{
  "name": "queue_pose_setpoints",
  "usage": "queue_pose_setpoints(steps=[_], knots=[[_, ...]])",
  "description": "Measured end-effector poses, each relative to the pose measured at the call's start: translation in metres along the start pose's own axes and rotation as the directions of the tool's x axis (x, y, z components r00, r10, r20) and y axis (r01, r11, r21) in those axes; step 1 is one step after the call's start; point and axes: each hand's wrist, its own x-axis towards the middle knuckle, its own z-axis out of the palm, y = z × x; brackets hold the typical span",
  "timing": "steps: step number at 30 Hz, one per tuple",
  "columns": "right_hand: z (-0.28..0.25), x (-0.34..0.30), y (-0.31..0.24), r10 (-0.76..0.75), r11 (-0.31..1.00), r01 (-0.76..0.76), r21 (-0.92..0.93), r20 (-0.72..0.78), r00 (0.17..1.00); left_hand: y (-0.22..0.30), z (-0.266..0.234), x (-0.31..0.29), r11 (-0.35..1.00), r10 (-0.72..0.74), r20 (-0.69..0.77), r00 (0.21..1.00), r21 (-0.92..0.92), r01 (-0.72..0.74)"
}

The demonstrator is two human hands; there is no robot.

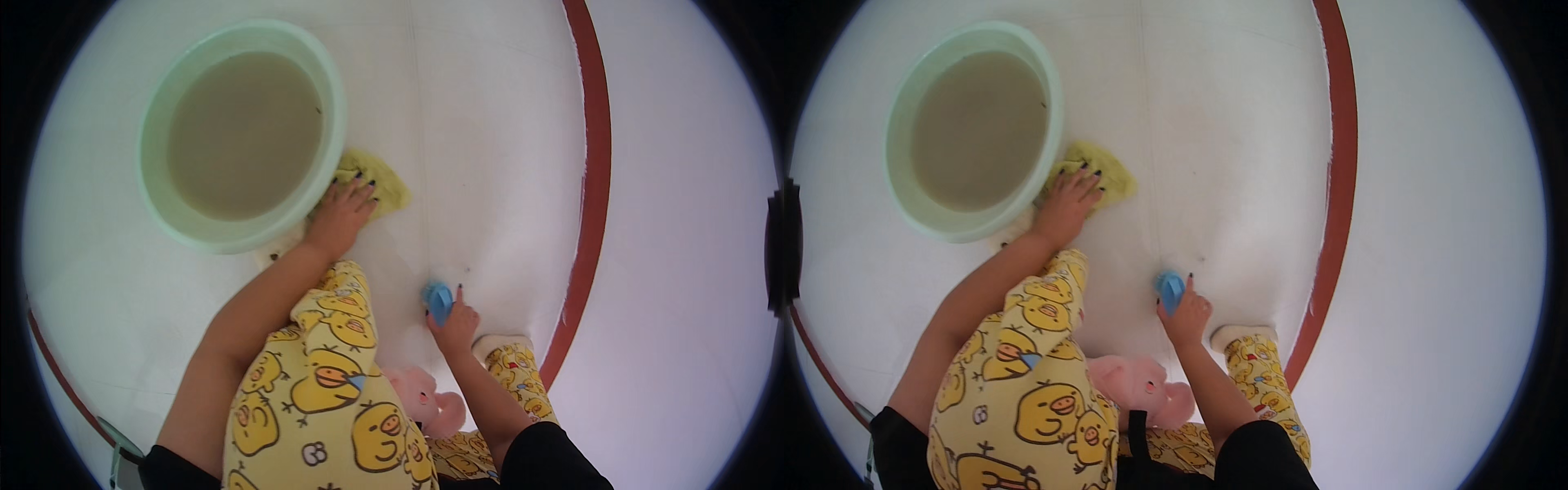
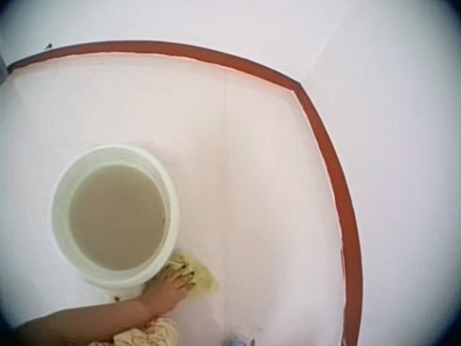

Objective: The person scrubs the floor using a brush and wipes it with a cloth, periodically rinsing the cloth in a basin of water.

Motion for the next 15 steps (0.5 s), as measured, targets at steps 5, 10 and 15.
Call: queue_pose_setpoints(steps=[5, 10, 15], knots=[[-0.025, 0.063, -0.072, -0.274, 0.951, 0.304, 0.052, -0.307, 0.911, 0.001, -0.006, 0.001, 0.997, 0.008, -0.094, 0.996, -0.074, -0.015], [-0.029, 0.140, -0.160, -0.535, 0.770, 0.603, 0.208, -0.304, 0.788, 0.001, -0.023, 0.012, 0.910, -0.257, -0.156, 0.954, -0.372, 0.184], [-0.023, 0.181, -0.147, -0.631, 0.733, 0.638, 0.237, -0.116, 0.767, 0.014, -0.030, 0.016, 0.958, -0.262, -0.119, 0.958, -0.154, 0.243]])
